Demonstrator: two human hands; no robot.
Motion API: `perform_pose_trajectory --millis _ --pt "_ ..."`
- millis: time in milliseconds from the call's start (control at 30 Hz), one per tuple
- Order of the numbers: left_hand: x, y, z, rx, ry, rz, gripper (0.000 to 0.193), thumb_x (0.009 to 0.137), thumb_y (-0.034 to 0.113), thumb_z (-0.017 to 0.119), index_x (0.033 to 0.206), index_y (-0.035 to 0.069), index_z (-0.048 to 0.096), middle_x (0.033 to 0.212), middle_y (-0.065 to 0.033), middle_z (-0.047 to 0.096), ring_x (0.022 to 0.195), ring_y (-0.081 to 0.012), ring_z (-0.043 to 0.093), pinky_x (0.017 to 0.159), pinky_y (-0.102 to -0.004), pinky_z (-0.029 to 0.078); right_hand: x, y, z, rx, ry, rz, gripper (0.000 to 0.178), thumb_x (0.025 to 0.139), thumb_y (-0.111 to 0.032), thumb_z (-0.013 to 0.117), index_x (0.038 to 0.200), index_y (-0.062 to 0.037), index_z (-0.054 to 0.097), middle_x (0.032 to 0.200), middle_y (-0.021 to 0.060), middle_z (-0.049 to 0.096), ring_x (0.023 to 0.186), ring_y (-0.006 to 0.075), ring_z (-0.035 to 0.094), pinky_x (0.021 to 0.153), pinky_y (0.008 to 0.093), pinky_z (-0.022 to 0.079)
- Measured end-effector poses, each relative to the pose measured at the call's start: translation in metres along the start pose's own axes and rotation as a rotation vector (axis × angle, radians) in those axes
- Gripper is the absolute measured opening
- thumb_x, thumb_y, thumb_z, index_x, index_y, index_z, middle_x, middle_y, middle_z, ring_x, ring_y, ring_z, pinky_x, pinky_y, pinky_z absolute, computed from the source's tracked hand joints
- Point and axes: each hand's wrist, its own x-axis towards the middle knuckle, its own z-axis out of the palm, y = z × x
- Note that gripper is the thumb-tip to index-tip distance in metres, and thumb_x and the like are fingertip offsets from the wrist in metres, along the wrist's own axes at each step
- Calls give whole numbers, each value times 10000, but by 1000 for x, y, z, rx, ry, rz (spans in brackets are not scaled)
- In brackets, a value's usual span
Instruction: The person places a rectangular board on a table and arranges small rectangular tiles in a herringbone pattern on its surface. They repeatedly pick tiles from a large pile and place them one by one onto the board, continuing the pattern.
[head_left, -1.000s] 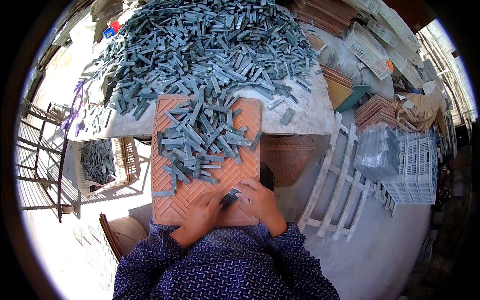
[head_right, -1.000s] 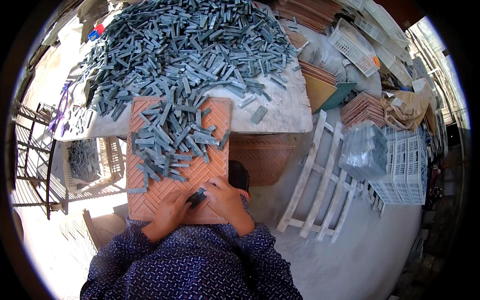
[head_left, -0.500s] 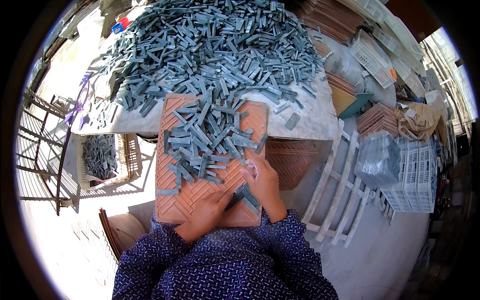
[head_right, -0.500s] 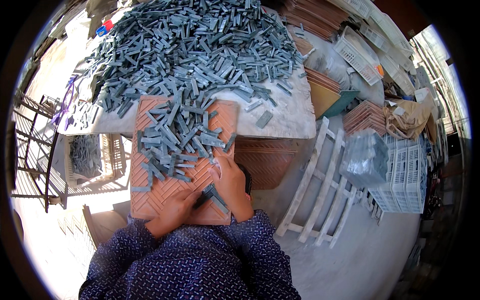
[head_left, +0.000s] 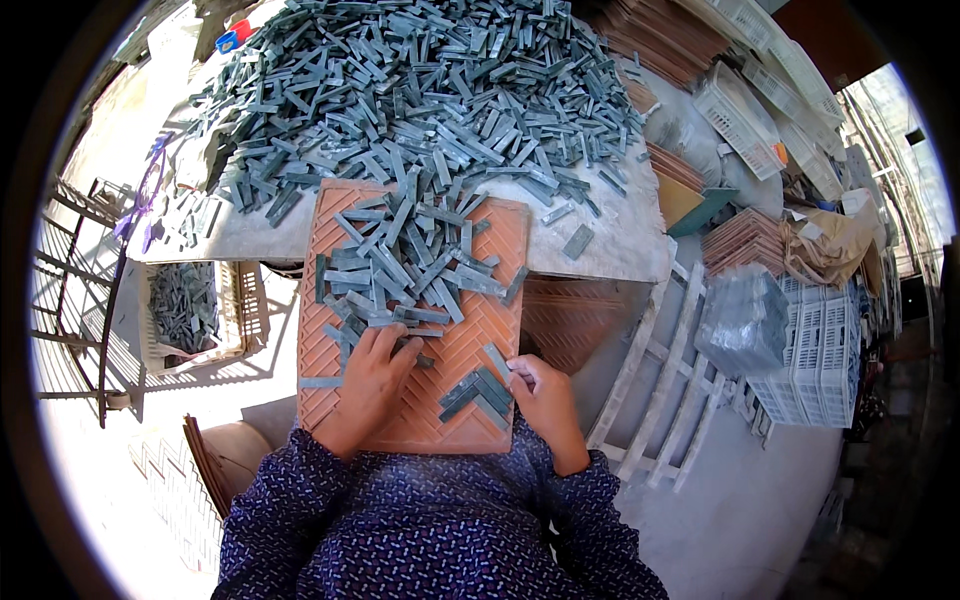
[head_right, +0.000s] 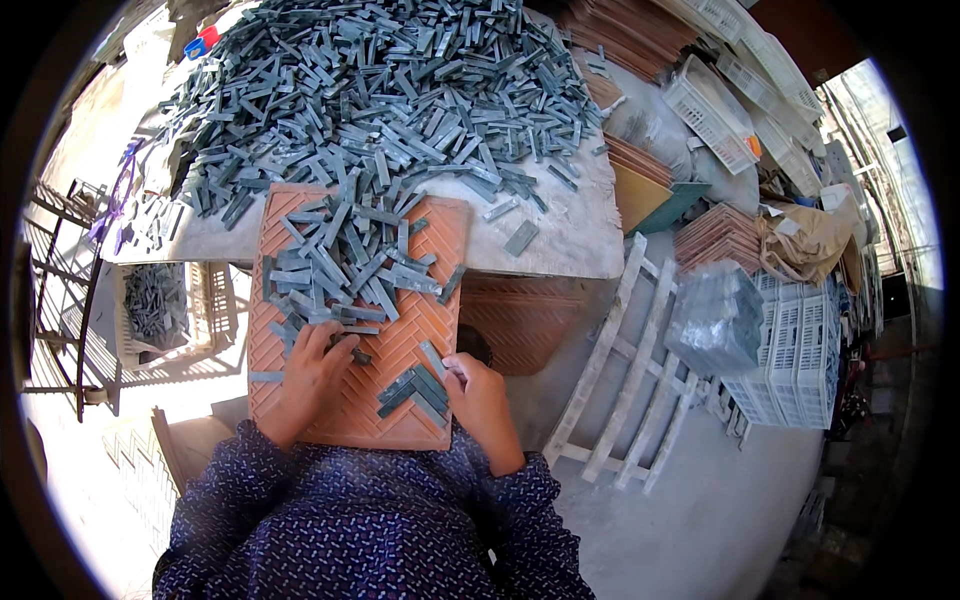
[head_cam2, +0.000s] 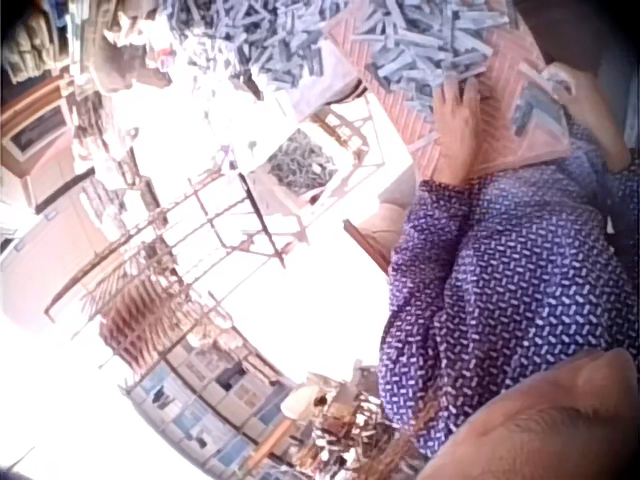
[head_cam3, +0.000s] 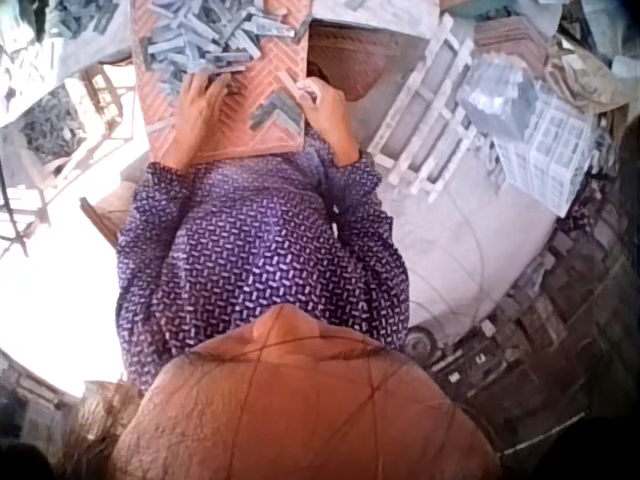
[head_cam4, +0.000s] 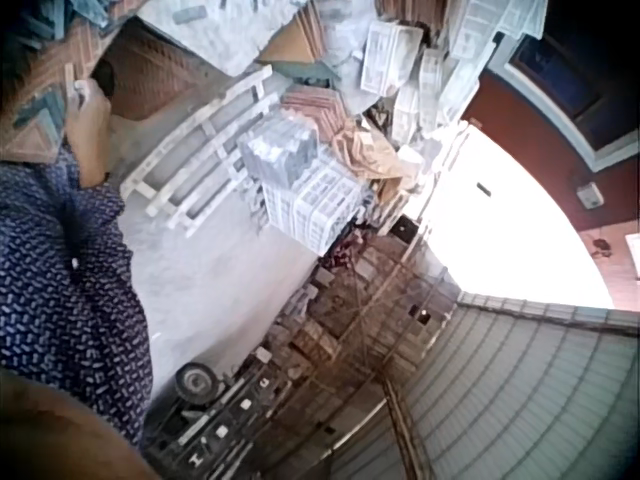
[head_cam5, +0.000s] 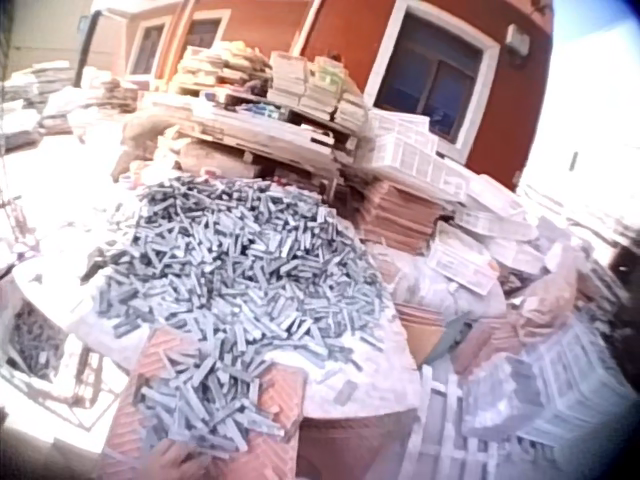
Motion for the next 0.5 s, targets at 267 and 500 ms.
perform_pose_trajectory --millis 267,500 --pt "2 3 -8 40 -61 49 349 701 -2 560 1049 -14 591 1062 -145 528 926 -310 510 802 -362 449 -5 -9 3 -119 92 -147 166 767 -58 664 930 -32 642 843 148 619 769 306 631 675 361 497" --pt "7 -1 -6 -9 -56 55 306 695 -1 551 996 -26 594 1028 -129 529 903 -293 508 791 -350 446 -8 -16 6 -185 91 -130 201 748 -80 691 938 -48 634 817 125 605 744 296 627 647 365 493"
